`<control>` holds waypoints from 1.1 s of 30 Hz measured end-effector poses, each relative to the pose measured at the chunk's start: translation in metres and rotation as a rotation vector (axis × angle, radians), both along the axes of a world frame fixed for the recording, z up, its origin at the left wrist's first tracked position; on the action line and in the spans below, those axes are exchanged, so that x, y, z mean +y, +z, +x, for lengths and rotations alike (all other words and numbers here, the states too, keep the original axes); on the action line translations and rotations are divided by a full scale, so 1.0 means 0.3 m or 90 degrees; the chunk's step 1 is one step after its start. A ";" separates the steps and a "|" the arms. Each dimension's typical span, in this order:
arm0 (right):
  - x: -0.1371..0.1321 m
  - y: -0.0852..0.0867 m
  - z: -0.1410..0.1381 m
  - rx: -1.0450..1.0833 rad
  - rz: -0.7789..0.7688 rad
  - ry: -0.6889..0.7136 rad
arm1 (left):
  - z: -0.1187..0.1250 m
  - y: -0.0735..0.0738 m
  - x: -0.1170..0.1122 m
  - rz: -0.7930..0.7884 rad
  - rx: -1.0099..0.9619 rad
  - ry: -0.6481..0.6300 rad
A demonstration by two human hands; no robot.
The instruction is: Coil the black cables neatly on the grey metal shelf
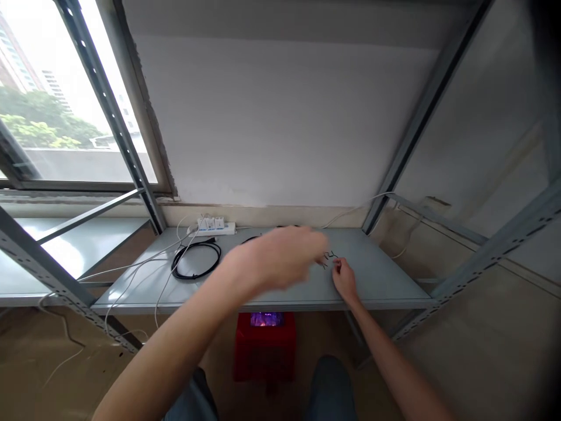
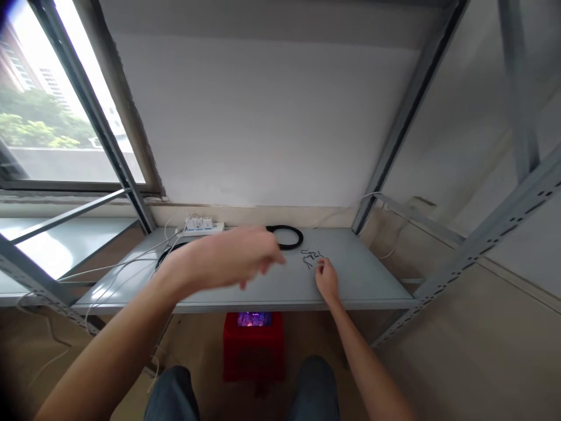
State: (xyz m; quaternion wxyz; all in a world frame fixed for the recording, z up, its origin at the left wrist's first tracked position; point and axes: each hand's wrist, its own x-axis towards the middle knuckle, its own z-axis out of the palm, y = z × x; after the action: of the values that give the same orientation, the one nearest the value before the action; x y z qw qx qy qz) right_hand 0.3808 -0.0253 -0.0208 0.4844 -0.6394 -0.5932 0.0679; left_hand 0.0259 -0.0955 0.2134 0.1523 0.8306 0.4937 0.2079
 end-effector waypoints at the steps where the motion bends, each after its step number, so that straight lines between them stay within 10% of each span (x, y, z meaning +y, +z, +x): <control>1: 0.001 0.002 0.001 0.005 -0.003 -0.002 | -0.016 0.033 0.023 -0.028 0.018 -0.015; 4: 0.005 0.010 0.004 0.029 -0.021 -0.023 | -0.094 0.058 0.098 -0.115 0.050 -0.005; 6: 0.009 0.013 0.006 0.052 -0.021 -0.035 | -0.148 -0.012 0.151 -0.124 0.044 0.055; 13: 0.020 0.002 0.016 0.096 -0.019 -0.054 | -0.202 -0.508 0.242 0.016 0.106 0.174; 17: 0.020 0.003 0.020 0.088 -0.029 -0.057 | -0.168 -0.678 0.231 0.055 0.116 0.120; 33: 0.006 0.019 -0.002 0.117 -0.003 -0.099 | -0.137 -0.762 0.220 0.162 0.127 0.096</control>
State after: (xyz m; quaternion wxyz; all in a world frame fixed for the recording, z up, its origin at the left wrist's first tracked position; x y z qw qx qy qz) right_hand 0.3802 -0.0234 -0.0152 0.5393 -0.6756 -0.4947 0.0895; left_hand -0.0151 -0.0294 -0.0151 -0.0200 0.8203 0.5370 0.1959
